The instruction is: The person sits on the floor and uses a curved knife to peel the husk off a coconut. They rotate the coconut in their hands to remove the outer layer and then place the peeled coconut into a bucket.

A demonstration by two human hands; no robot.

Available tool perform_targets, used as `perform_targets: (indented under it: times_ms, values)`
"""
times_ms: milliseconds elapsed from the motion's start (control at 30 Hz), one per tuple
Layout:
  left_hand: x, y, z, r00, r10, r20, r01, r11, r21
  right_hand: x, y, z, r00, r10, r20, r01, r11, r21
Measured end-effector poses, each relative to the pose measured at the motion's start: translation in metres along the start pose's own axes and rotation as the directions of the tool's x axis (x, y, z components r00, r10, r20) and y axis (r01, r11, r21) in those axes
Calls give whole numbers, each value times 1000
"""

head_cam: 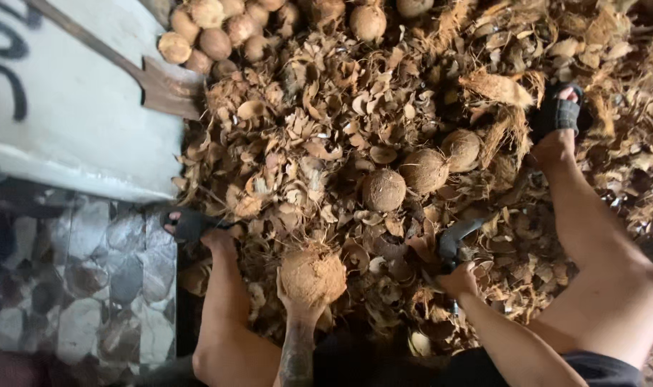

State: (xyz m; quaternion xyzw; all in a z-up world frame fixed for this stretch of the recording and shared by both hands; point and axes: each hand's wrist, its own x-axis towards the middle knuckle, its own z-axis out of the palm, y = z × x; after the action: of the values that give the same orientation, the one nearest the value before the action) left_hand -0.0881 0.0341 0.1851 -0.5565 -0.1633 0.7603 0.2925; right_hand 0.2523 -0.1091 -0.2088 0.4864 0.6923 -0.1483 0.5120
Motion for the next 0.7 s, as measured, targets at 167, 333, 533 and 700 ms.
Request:
perform_targets:
  times_ms: [167, 333, 533, 700]
  values:
    - [83, 95, -13, 964, -213, -157, 258, 624, 738, -71, 10, -56, 840, 371, 396, -31, -695, 718]
    - [140, 181, -73, 903, -262, -340, 326, -98, 940, -124, 31, -82, 928, 284, 243, 102, -818, 566]
    - [159, 196, -117, 811, -515, -279, 242, -138, 960, -172, -16, -70, 867, 415, -277, 493, -627, 603]
    - [138, 191, -118, 897, -289, -335, 228, -348, 909, -225, -8, -89, 688, 246, -683, 684, -534, 497]
